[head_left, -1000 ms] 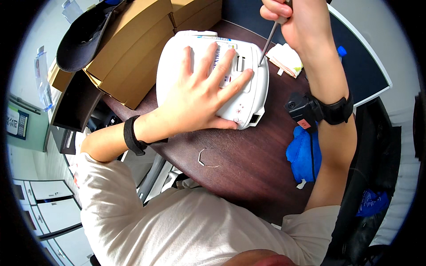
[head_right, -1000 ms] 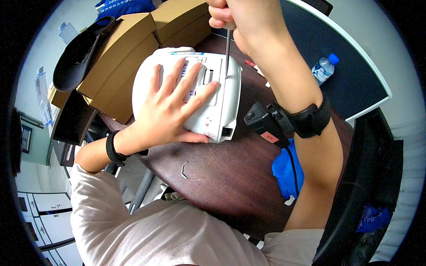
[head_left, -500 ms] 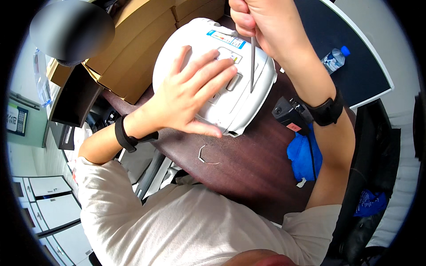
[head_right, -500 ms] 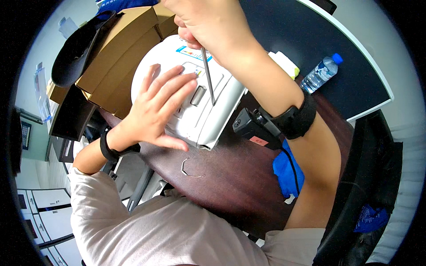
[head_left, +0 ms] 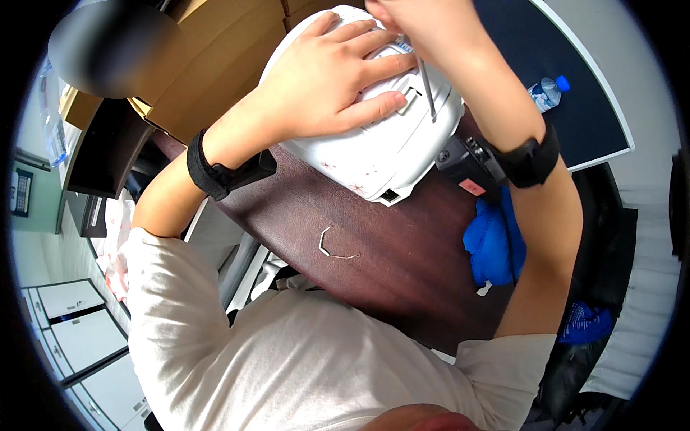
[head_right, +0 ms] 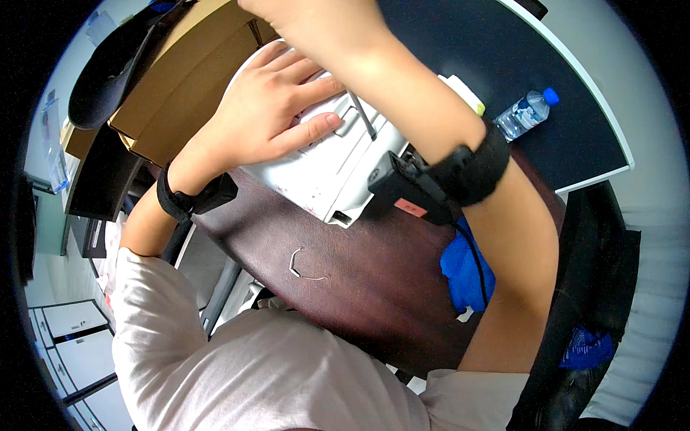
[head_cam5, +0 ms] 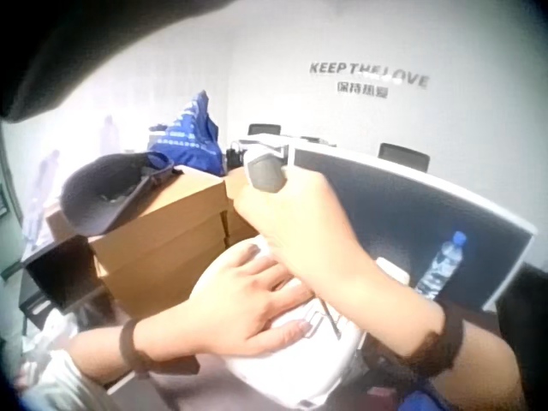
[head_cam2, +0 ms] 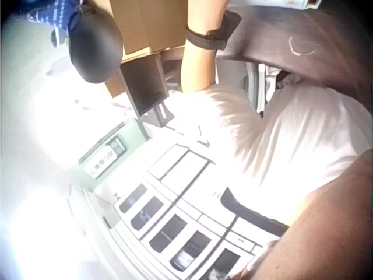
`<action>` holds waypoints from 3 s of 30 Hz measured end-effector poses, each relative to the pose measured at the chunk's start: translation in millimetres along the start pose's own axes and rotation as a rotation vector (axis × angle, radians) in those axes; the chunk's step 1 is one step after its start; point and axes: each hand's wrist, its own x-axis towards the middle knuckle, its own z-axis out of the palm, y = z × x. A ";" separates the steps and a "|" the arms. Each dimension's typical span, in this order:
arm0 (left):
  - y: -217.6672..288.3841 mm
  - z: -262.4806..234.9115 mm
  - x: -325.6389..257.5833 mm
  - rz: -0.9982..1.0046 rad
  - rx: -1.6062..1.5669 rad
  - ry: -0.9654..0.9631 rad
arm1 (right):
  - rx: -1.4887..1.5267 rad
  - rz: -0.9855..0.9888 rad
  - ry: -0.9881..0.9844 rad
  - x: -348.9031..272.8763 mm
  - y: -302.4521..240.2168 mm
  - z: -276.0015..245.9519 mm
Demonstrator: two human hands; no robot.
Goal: The person uses a screwdriver to remove screws from the bottom and sides of a white rice cooker. They rotate the appliance to access different screw locations and eventually lift the lid to reveal the interior pot.
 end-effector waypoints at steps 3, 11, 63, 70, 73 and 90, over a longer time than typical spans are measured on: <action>3.2 -8.1 4.3 -0.008 0.014 -0.067 | 0.131 -0.072 0.001 1.1 13.5 16.5; 1.6 -3.0 -0.3 -0.009 0.042 0.005 | 0.039 0.406 -0.082 8.5 27.0 16.4; -5.8 6.7 10.7 -0.003 0.017 0.019 | 0.014 0.500 -0.071 4.4 1.0 -9.4; -6.5 11.0 1.1 -0.058 0.037 -0.055 | 0.236 0.218 0.300 -11.4 -5.9 -44.7; -3.0 4.7 -5.0 -0.053 0.055 -0.052 | 0.248 0.049 0.400 -18.8 -9.4 -61.1; 5.0 -10.3 -43.3 -0.009 0.041 -0.007 | 0.726 0.275 -0.003 -75.9 -20.6 -49.8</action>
